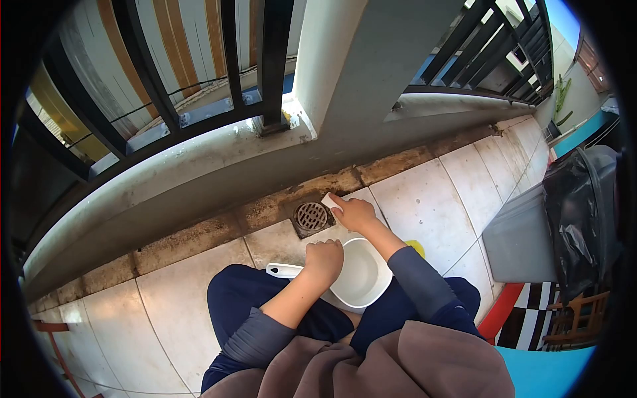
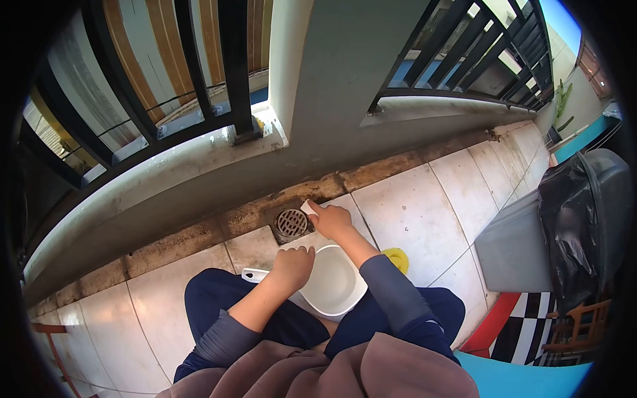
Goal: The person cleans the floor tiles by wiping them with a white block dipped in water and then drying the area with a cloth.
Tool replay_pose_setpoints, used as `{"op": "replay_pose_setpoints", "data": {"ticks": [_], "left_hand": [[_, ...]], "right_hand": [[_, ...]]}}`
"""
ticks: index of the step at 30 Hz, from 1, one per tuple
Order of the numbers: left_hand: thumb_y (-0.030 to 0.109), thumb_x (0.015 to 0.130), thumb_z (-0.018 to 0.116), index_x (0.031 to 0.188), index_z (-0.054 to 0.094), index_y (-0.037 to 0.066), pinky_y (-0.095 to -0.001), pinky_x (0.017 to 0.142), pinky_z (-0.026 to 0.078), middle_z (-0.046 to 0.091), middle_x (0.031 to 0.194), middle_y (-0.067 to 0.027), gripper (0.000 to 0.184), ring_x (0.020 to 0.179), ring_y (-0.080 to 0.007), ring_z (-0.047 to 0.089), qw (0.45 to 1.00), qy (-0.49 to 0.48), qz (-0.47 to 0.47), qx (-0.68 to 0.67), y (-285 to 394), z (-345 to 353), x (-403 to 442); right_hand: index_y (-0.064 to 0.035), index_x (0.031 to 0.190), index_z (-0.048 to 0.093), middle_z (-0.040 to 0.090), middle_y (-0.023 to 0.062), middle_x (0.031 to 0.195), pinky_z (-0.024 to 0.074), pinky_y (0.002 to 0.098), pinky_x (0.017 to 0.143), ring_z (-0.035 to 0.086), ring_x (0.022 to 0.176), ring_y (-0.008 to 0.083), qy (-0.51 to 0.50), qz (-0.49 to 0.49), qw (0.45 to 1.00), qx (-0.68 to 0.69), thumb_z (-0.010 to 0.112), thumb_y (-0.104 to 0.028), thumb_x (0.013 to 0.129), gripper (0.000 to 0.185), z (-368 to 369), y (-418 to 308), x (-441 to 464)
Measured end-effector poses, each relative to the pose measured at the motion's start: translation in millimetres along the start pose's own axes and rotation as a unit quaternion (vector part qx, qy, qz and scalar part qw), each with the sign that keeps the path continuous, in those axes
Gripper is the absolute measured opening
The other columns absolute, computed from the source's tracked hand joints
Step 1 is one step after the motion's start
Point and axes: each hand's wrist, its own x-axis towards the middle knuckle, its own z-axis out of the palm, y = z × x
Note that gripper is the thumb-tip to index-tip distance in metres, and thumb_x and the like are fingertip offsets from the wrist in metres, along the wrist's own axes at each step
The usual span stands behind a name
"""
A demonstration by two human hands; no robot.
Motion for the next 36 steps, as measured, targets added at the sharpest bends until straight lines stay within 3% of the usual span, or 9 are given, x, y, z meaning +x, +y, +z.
{"op": "replay_pose_setpoints", "data": {"ticks": [7, 11, 15, 19, 23, 26, 33, 36], "left_hand": [[0.01, 0.082, 0.048, 0.123, 0.049, 0.005, -0.0386, 0.067, 0.05, 0.062, 0.094, -0.011, 0.042, 0.082, -0.0257, 0.063, 0.999, 0.028, -0.004, -0.015, -2.8, 2.5, -8.5], [0.01, 0.082, 0.048, 0.124, 0.048, 0.006, -0.0385, 0.067, 0.05, 0.062, 0.094, -0.0109, 0.043, 0.081, -0.0258, 0.063, 1.0, 0.011, 0.001, -0.005, -1.4, 1.9, -1.9], [0.01, 0.082, 0.047, 0.123, 0.05, 0.006, -0.0385, 0.067, 0.05, 0.062, 0.094, -0.0111, 0.041, 0.081, -0.0261, 0.063, 1.0, 0.016, -0.004, -0.013, -2.4, 1.2, -8.2], [0.01, 0.082, 0.047, 0.124, 0.049, 0.006, -0.0383, 0.068, 0.05, 0.062, 0.095, -0.0114, 0.042, 0.081, -0.0263, 0.063, 1.0, 0.005, -0.007, -0.008, -1.2, 0.5, -3.7], [0.01, 0.083, 0.047, 0.125, 0.048, 0.006, -0.038, 0.069, 0.05, 0.062, 0.096, -0.0119, 0.042, 0.083, -0.0265, 0.063, 1.0, 0.001, -0.011, -0.015, -1.3, 0.1, -6.2], [0.01, 0.083, 0.047, 0.125, 0.048, 0.006, -0.038, 0.069, 0.05, 0.062, 0.097, -0.0124, 0.042, 0.084, -0.0266, 0.063, 1.0, -0.005, -0.009, -0.017, -1.1, -4.1, -6.1], [0.01, 0.083, 0.047, 0.125, 0.048, 0.006, -0.0378, 0.069, 0.05, 0.062, 0.097, -0.0122, 0.042, 0.085, -0.0264, 0.063, 1.0, -0.001, -0.009, -0.009, -0.6, 0.4, -6.0], [0.01, 0.083, 0.047, 0.125, 0.048, 0.006, -0.0378, 0.069, 0.05, 0.062, 0.096, -0.0119, 0.042, 0.084, -0.0263, 0.063, 1.0, 0.003, -0.009, -0.003, -0.7, 0.1, -4.7]], "right_hand": [[-0.027, 0.135, 0.036, 0.066, 0.0113, 0.086, 0.0506, 0.0419, 0.068, 0.064, 0.08, 0.0283, 0.028, 0.069, 0.997, 0.0, 0.037, -0.041, 0.091, 0.046, -6.1, 12.8, 11.7], [-0.0274, 0.135, 0.036, 0.065, 0.0125, 0.089, 0.0505, 0.0425, 0.067, 0.064, 0.081, 0.0276, 0.018, 0.005, 1.0, -0.018, 0.04, -0.039, 0.091, 0.046, -0.6, -4.2, 1.7], [-0.0314, 0.135, 0.036, 0.065, 0.0124, 0.087, 0.0509, 0.0423, 0.068, 0.064, 0.081, 0.0302, -0.001, 0.046, 0.999, 0.02, 0.038, -0.042, 0.091, 0.045, -4.9, 7.5, 10.6], [-0.0331, 0.136, 0.033, 0.064, 0.0137, 0.086, 0.0505, 0.0434, 0.068, 0.063, 0.078, 0.0323, 0.024, -0.017, 0.999, -0.015, 0.036, -0.042, 0.092, 0.045, 1.6, -0.6, 1.5], [-0.035, 0.137, 0.031, 0.063, 0.0146, 0.091, 0.0505, 0.0427, 0.069, 0.063, 0.08, 0.0308, 0.022, 0.026, 0.999, 0.016, 0.036, -0.044, 0.091, 0.047, 6.1, 12.2, 10.1], [-0.0348, 0.137, 0.031, 0.062, 0.0142, 0.09, 0.0504, 0.0427, 0.068, 0.063, 0.079, 0.031, 0.03, -0.025, 0.999, -0.024, 0.036, -0.044, 0.092, 0.046, 6.3, 4.8, -3.5], [-0.0356, 0.137, 0.03, 0.062, 0.013, 0.088, 0.0503, 0.0423, 0.068, 0.063, 0.079, 0.0313, 0.024, -0.016, 0.999, -0.018, 0.036, -0.044, 0.092, 0.046, 3.5, 19.2, -3.6], [-0.0334, 0.137, 0.031, 0.062, 0.0143, 0.091, 0.0507, 0.0419, 0.068, 0.063, 0.081, 0.0298, -0.005, -0.093, 0.995, -0.037, 0.036, -0.042, 0.092, 0.046, -4.7, 18.5, -16.4]]}}
